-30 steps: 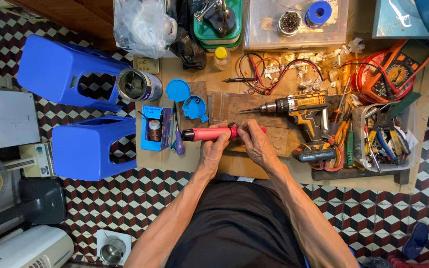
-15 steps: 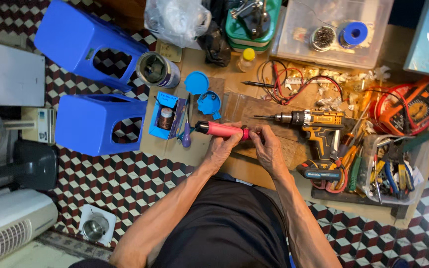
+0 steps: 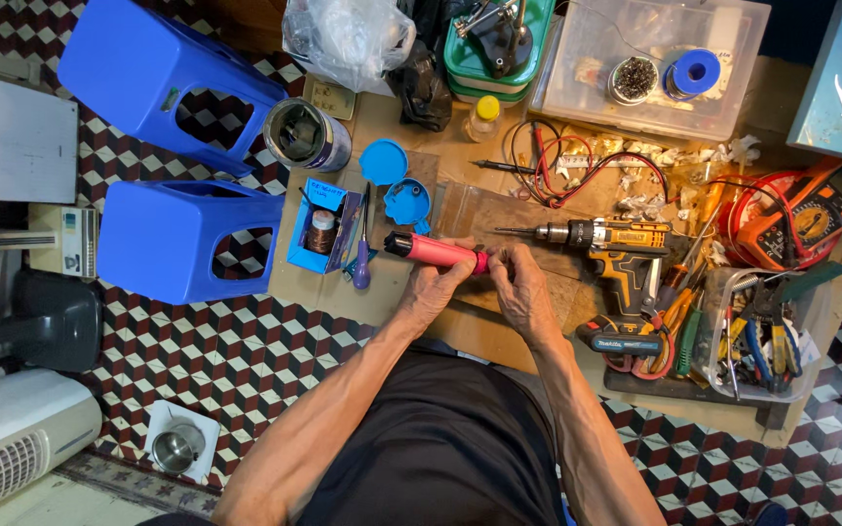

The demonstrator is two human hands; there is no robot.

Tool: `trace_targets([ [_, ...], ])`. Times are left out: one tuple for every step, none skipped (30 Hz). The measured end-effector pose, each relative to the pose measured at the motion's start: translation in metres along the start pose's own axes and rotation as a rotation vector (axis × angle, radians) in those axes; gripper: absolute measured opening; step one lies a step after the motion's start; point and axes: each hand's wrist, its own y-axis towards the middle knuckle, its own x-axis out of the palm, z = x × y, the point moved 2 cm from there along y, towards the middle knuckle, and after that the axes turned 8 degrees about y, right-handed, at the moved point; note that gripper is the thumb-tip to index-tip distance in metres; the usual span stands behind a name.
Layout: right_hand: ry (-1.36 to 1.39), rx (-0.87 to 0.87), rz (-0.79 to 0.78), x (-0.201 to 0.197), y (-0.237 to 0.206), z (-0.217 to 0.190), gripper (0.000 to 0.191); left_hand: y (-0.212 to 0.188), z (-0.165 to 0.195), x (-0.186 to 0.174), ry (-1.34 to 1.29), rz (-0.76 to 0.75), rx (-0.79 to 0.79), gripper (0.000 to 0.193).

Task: The person disassembles a pink cylindrical electronic device using a screwdriver, removes the internal circuit board, and manipulates its components. They then reassemble the device and place it on the workbench.

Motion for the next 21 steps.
trace_targets([
  [0.002, -0.012, 0.001, -0.001, -0.001, -0.001, 0.007, 0.0, 0.0, 0.0, -0.002, -0.009, 0.011, 0.042],
  [0.005, -0.026, -0.001, -0.001, -0.001, -0.002, 0.008, 0.001, 0.001, 0.001, -0.006, -0.01, 0.013, 0.042],
  [-0.005, -0.011, -0.003, -0.001, -0.001, -0.003, 0.007, 0.001, 0.001, 0.001, -0.009, -0.01, 0.014, 0.043],
  [-0.015, 0.004, -0.003, -0.001, -0.001, -0.003, 0.007, 0.001, 0.001, 0.002, -0.013, -0.012, 0.015, 0.043],
  [-0.027, 0.017, -0.004, -0.001, 0.0, -0.003, 0.007, 0.0, 0.002, 0.002, 0.006, 0.0, 0.016, 0.042],
  [-0.012, -0.001, 0.016, 0.001, 0.0, -0.004, 0.007, 0.0, 0.002, 0.002, 0.026, 0.01, 0.02, 0.041],
  [0.003, -0.019, 0.035, 0.002, 0.001, -0.005, 0.008, 0.0, 0.003, 0.002, 0.045, 0.021, 0.023, 0.041],
  [0.017, -0.035, 0.053, 0.003, 0.0, -0.005, 0.008, 0.0, 0.003, 0.002, 0.028, 0.019, 0.016, 0.041],
  [-0.036, -0.021, 0.062, 0.004, -0.001, -0.006, 0.009, -0.001, 0.003, 0.002, 0.012, 0.016, 0.008, 0.041],
  [-0.088, -0.007, 0.073, 0.005, -0.002, -0.006, 0.011, 0.0, 0.003, 0.001, -0.002, 0.012, 0.0, 0.041],
  [-0.14, 0.007, 0.086, 0.005, -0.004, -0.006, 0.013, -0.001, 0.003, 0.002, 0.016, 0.006, 0.011, 0.041],
  [-0.136, 0.009, 0.085, 0.004, -0.006, -0.006, 0.013, -0.003, 0.003, 0.003, 0.034, 0.004, 0.021, 0.041],
  [-0.131, 0.014, 0.082, 0.001, -0.01, -0.007, 0.012, -0.005, 0.002, 0.003, 0.051, 0.003, 0.028, 0.041],
  [-0.127, 0.018, 0.08, -0.001, -0.012, -0.007, 0.013, -0.004, 0.001, 0.004, 0.042, -0.002, 0.018, 0.041],
  [-0.116, 0.025, 0.081, -0.002, -0.011, -0.006, 0.012, -0.002, 0.0, 0.006, 0.033, -0.007, 0.009, 0.042],
  [-0.105, 0.035, 0.084, -0.002, -0.012, -0.005, 0.012, -0.002, -0.001, 0.009, 0.023, -0.015, -0.005, 0.042],
  [-0.095, 0.047, 0.089, -0.003, -0.013, -0.004, 0.012, -0.004, -0.002, 0.009, 0.027, -0.014, 0.003, 0.042],
  [-0.115, 0.03, 0.086, -0.004, -0.015, -0.003, 0.012, -0.004, -0.002, 0.01, 0.033, -0.012, 0.015, 0.042],
  [-0.136, 0.008, 0.083, -0.005, -0.015, -0.003, 0.013, -0.003, -0.001, 0.01, 0.039, -0.01, 0.031, 0.042],
  [-0.156, -0.013, 0.077, -0.005, -0.016, -0.002, 0.013, -0.002, -0.001, 0.011, 0.057, 0.002, 0.04, 0.041],
  [-0.123, 0.011, 0.092, -0.006, -0.019, -0.001, 0.012, -0.003, -0.001, 0.012, 0.074, 0.016, 0.044, 0.041],
])
